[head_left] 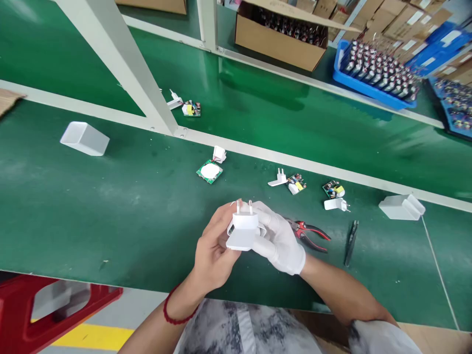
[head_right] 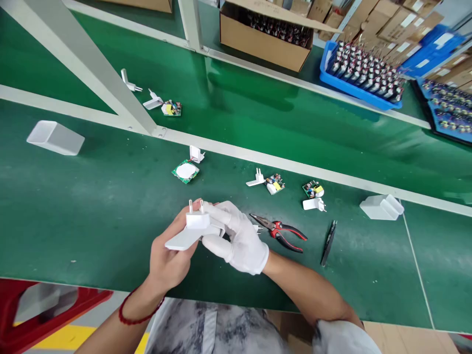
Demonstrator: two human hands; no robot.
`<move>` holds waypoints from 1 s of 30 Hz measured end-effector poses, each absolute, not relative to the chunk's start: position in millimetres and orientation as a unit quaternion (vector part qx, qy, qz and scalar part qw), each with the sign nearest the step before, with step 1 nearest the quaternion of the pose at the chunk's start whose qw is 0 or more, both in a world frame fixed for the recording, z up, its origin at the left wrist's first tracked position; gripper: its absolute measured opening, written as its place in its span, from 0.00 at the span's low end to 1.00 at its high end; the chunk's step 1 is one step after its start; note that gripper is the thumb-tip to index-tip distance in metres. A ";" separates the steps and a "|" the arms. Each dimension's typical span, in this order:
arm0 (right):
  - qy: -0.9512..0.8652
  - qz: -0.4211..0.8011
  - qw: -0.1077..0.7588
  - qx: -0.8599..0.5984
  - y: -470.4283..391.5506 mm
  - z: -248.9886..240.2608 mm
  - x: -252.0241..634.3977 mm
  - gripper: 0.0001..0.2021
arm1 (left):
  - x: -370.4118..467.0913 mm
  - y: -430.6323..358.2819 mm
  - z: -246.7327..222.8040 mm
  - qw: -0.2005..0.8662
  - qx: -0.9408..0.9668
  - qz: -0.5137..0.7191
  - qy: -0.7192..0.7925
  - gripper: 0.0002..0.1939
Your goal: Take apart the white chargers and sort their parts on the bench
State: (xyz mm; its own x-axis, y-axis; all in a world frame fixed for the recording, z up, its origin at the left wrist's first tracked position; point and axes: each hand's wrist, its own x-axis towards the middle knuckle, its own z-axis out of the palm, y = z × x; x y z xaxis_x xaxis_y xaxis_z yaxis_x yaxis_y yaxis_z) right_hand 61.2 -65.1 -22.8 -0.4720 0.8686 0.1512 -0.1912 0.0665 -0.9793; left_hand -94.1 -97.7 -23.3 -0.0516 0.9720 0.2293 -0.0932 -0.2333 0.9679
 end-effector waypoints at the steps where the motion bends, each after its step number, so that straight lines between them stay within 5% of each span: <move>1: -0.588 0.624 0.425 -0.291 -65.3 -23.4 61.1 0.21 | -94.6 -98.1 -24.6 0.452 0.520 0.588 0.425 0.26; 8: -0.533 0.657 0.420 -0.330 -65.8 -26.3 57.4 0.19 | -92.1 -97.3 -34.6 0.478 0.490 0.566 0.459 0.21; 12: -0.591 0.663 0.305 -0.345 -65.8 -15.8 59.3 0.25 | -101.1 -104.3 -25.4 0.509 0.448 0.522 0.518 0.20; 18: -0.859 0.205 0.256 -0.393 -93.1 -21.7 55.8 0.25 | -137.2 -134.4 -31.3 0.436 0.529 0.388 0.616 0.21; 20: -0.904 0.148 0.221 -0.334 -103.2 -33.9 47.0 0.21 | -144.9 -141.8 -39.7 0.373 0.582 0.350 0.632 0.20; 25: -0.917 0.125 0.175 -0.335 -103.7 -63.8 19.0 0.16 | -158.9 -144.8 -46.6 0.336 0.644 0.283 0.627 0.22; 30: -0.892 0.239 0.170 -0.344 -98.3 -51.9 18.1 0.13 | -187.8 -148.7 -45.7 0.359 0.592 0.374 0.617 0.22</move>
